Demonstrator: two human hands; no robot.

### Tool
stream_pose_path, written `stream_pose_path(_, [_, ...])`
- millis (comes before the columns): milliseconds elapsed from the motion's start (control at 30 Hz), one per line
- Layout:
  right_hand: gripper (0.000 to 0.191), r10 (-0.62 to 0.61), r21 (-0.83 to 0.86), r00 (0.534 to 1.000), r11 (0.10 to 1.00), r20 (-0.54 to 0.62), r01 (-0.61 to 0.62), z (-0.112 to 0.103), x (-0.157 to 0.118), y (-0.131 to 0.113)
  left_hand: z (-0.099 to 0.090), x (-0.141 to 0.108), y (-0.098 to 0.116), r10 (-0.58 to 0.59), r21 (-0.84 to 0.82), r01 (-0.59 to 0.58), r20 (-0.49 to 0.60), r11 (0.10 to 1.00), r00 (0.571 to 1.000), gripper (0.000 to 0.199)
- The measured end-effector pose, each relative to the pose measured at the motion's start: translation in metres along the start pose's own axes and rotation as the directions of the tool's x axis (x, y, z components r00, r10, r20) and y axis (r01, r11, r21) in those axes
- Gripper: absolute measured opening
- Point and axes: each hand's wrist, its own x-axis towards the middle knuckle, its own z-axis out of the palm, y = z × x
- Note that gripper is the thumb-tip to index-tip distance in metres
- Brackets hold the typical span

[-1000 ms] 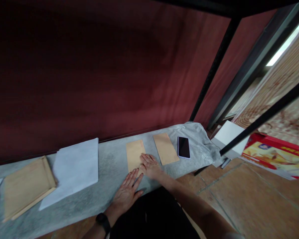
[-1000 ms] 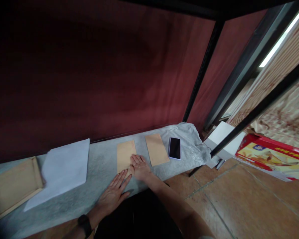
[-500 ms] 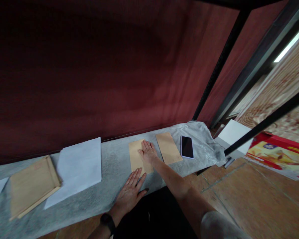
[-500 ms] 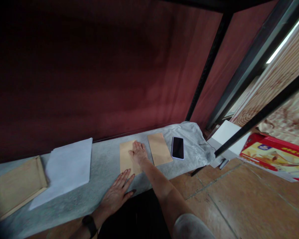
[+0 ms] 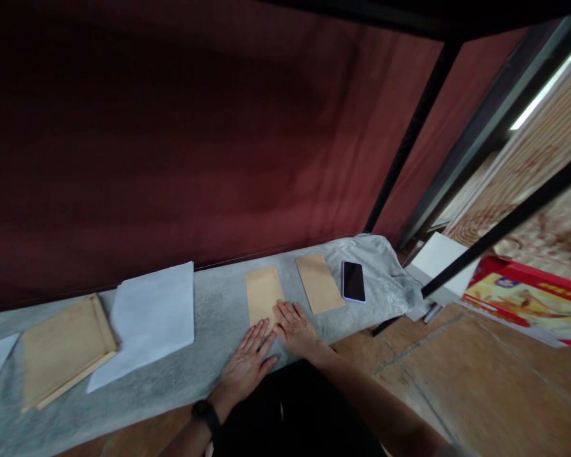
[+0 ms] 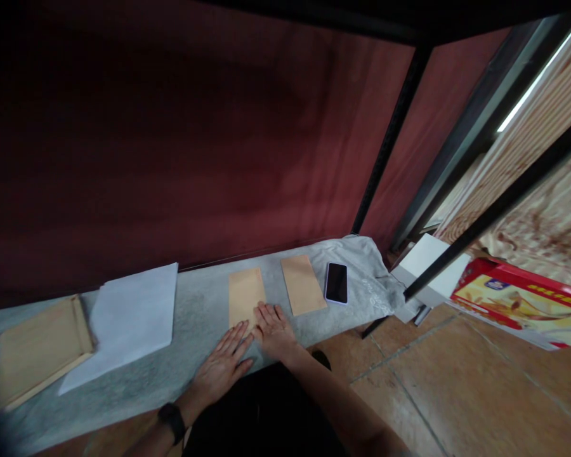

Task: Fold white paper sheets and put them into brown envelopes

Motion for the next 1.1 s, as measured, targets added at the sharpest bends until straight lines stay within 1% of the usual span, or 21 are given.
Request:
stream_pose_path(133, [0.058,-0.117,0.053,0.993,0.992,0.021,0.116,-0.013,-0.031,-0.001,0.0,0.0,0.0,-0.025,-0.034,0.026,0.023,0.999,0.999,0.056])
stream_pose_path(233, [0.058,-0.132,0.091,0.991,0.988,0.034,0.128,-0.019,-0.04,-0.001,0.005,0.007,-0.002,-0.101,-0.084,0.102,0.018,0.991,0.995,0.05])
stream_pose_path(300, [0.059,-0.124,0.105,0.991,0.987,0.048,0.118,-0.021,-0.04,-0.002,0.012,0.018,-0.006,-0.16,-0.096,0.161,0.025,0.982,0.987,0.052])
stream_pose_path(400, [0.059,-0.109,0.118,0.992,0.988,0.065,0.101,-0.022,-0.038,-0.003,0.025,0.045,-0.017,-0.203,-0.07,0.206,0.05,0.976,0.978,0.056])
stream_pose_path(533, [0.059,-0.096,0.138,0.994,0.987,0.059,0.087,-0.023,-0.036,-0.004,0.04,0.094,-0.036,-0.28,-0.03,0.282,0.058,0.959,0.958,0.059])
stream_pose_path(667, [0.058,-0.095,0.144,0.995,0.986,0.041,0.088,-0.026,-0.035,-0.005,0.045,0.14,-0.052,-0.377,0.001,0.379,0.091,0.926,0.922,0.06])
stream_pose_path(733, [0.057,-0.09,0.142,0.995,0.986,0.044,0.083,-0.029,-0.035,-0.006,0.046,0.156,-0.058,-0.412,0.008,0.414,0.116,0.91,0.904,0.062])
stream_pose_path(800, [0.058,-0.083,0.137,0.995,0.988,0.052,0.076,-0.031,-0.034,-0.006,0.047,0.166,-0.062,-0.427,0.014,0.429,0.132,0.903,0.895,0.063])
stream_pose_path(867, [0.058,-0.079,0.134,0.995,0.988,0.058,0.071,-0.033,-0.034,-0.006,0.049,0.169,-0.065,-0.431,0.021,0.432,0.124,0.902,0.894,0.065])
stream_pose_path(933, [0.057,-0.078,0.138,0.995,0.988,0.059,0.069,-0.034,-0.033,-0.007,0.05,0.167,-0.065,-0.41,0.024,0.409,0.097,0.912,0.907,0.065])
stream_pose_path(1000, [0.058,-0.075,0.145,0.995,0.987,0.058,0.066,-0.034,-0.033,-0.007,0.051,0.158,-0.064,-0.359,0.026,0.358,0.071,0.933,0.931,0.065])
stream_pose_path(1100, [0.058,-0.066,0.151,0.996,0.987,0.057,0.057,-0.032,-0.033,-0.007,0.051,0.135,-0.058,-0.247,0.022,0.246,0.041,0.969,0.968,0.064])
